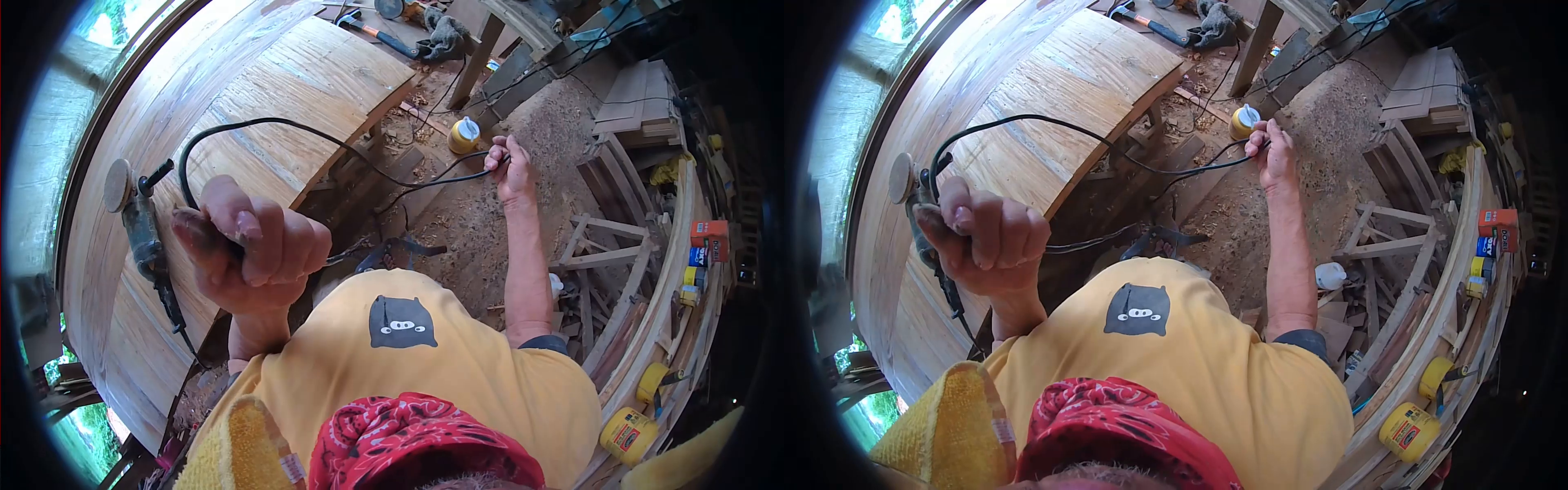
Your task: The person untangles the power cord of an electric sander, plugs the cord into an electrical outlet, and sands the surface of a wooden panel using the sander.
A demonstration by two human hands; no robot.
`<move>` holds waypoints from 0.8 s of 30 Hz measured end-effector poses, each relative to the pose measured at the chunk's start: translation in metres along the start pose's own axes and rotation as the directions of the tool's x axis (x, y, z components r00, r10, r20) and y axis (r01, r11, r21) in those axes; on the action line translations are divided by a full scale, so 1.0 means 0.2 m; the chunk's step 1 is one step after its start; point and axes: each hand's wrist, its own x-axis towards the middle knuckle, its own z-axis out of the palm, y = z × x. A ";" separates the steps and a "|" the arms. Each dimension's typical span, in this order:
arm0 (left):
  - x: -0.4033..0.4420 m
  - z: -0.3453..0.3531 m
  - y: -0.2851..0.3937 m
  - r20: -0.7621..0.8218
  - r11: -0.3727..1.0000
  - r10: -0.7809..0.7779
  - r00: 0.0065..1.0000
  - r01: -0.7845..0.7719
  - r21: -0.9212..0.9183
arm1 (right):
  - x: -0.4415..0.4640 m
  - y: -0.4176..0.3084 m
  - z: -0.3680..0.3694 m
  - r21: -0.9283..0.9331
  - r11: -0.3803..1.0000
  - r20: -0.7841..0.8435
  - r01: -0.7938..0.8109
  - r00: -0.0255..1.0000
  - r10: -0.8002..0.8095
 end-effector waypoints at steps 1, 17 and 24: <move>0.07 0.02 0.01 0.055 1.000 0.001 0.998 0.000 -0.028 | 0.01 0.04 0.03 -0.051 0.999 -0.006 -0.007 1.000 0.007; 0.94 -0.56 0.06 -0.001 0.892 0.237 0.972 -0.218 -0.396 | -0.14 0.31 0.90 -0.444 0.880 0.791 0.170 0.535 0.296; 1.04 -0.47 0.13 0.091 0.969 0.022 0.996 0.002 -0.247 | -0.04 0.05 1.29 -0.243 0.815 0.881 0.525 0.471 -0.041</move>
